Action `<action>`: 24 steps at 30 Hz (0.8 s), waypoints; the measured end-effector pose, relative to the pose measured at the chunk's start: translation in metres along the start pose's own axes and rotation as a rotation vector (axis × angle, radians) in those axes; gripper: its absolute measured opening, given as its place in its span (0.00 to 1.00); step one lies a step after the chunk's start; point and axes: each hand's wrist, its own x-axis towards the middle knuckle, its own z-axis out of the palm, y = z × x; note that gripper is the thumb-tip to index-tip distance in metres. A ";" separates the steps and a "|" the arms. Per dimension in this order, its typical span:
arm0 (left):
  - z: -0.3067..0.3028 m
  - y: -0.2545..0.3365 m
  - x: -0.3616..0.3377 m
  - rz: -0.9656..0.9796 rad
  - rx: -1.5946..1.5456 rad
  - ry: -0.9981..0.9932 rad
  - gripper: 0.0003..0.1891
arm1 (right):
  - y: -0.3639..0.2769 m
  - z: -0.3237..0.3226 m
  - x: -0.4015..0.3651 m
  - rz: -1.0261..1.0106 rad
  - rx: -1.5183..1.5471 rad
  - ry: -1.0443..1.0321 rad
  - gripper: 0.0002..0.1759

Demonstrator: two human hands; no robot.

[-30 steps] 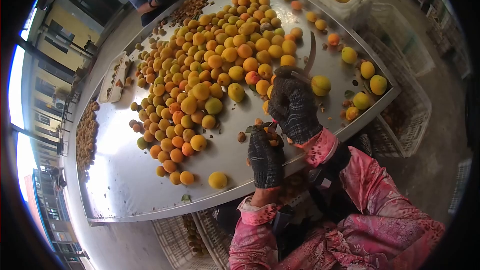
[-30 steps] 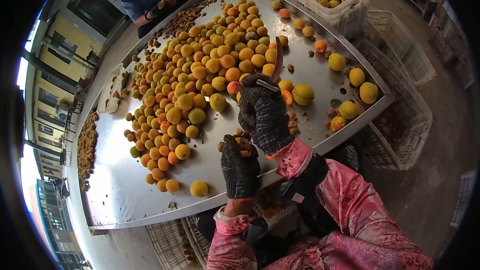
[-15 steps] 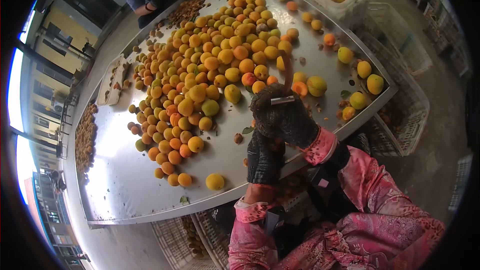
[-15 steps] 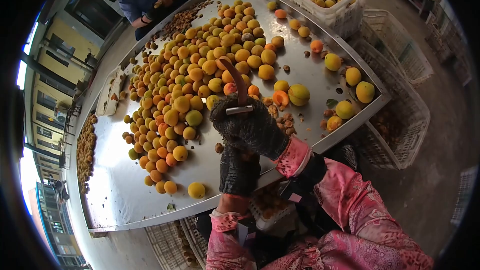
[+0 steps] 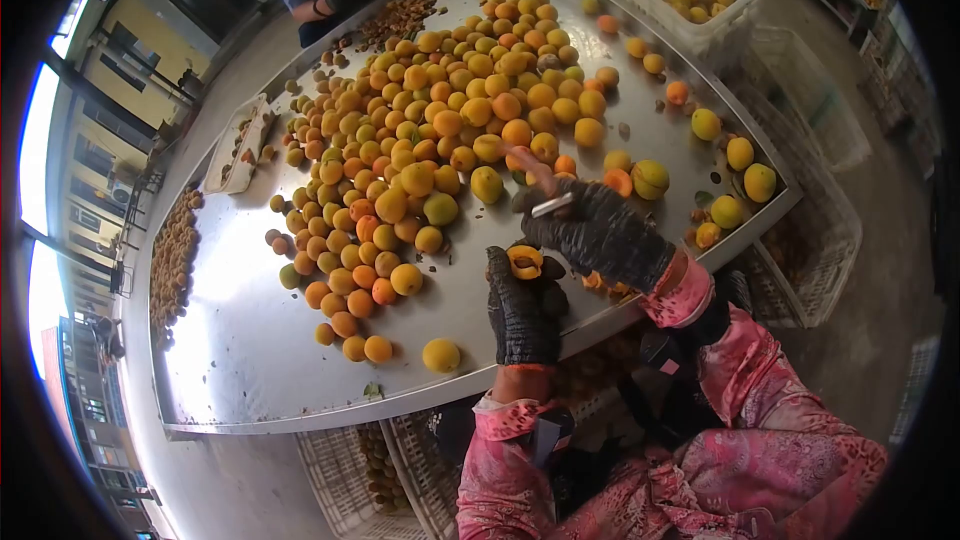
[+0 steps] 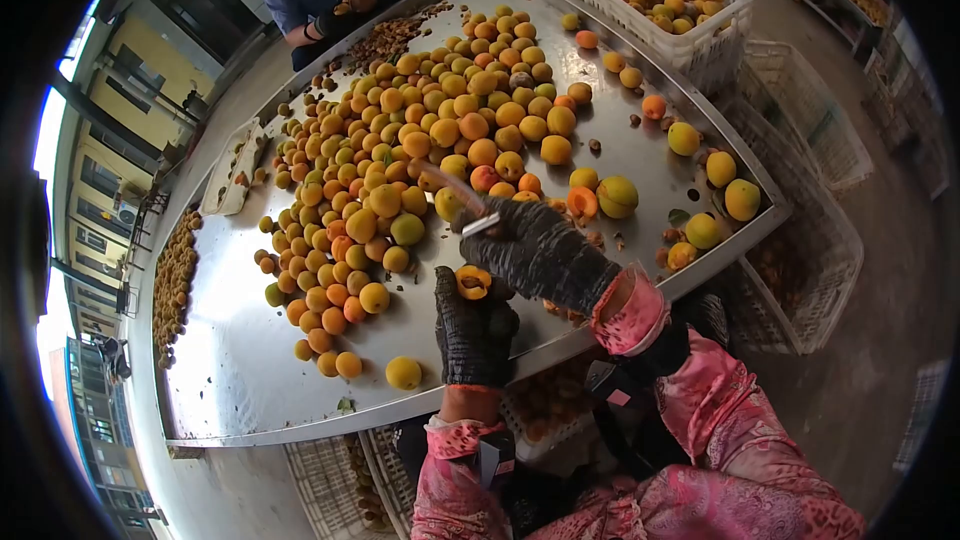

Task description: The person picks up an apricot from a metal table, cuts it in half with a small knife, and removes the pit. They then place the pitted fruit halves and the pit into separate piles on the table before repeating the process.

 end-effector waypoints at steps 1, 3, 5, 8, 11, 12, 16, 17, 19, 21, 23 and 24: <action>0.009 0.002 -0.005 0.042 0.098 0.181 0.20 | 0.000 0.005 -0.005 -0.027 -0.307 -0.131 0.17; 0.010 0.002 -0.007 0.085 0.196 0.363 0.20 | 0.011 0.010 -0.010 -0.054 -0.459 -0.268 0.20; 0.000 -0.001 -0.002 0.209 0.234 0.292 0.19 | 0.022 0.015 -0.018 -0.507 -0.737 -0.181 0.24; -0.005 0.001 -0.003 0.247 0.291 0.231 0.19 | 0.024 0.019 -0.020 -0.455 -0.635 -0.169 0.26; -0.024 -0.007 0.001 0.711 1.001 0.216 0.18 | 0.027 0.021 -0.018 -0.436 -0.591 -0.137 0.22; -0.022 -0.007 0.000 0.710 1.000 0.217 0.18 | 0.028 0.022 -0.017 -0.433 -0.593 -0.138 0.20; -0.006 0.005 0.001 0.192 0.118 0.305 0.18 | 0.024 0.019 -0.015 -0.253 -0.415 -0.180 0.14; -0.006 0.009 0.002 0.033 -0.090 0.301 0.18 | 0.021 0.013 -0.013 0.035 0.063 -0.187 0.11; -0.012 0.016 0.003 0.007 -0.115 0.257 0.19 | 0.014 0.010 -0.008 0.325 0.536 -0.190 0.10; -0.013 0.017 0.007 -0.017 -0.141 0.208 0.19 | 0.004 0.009 -0.006 0.173 -0.140 -0.124 0.07; -0.011 0.014 0.011 0.020 -0.238 0.264 0.18 | 0.016 0.013 -0.011 0.130 -0.093 -0.152 0.10; -0.024 0.006 0.016 0.018 -0.237 0.265 0.18 | 0.023 0.014 -0.011 -0.153 -0.341 -0.160 0.11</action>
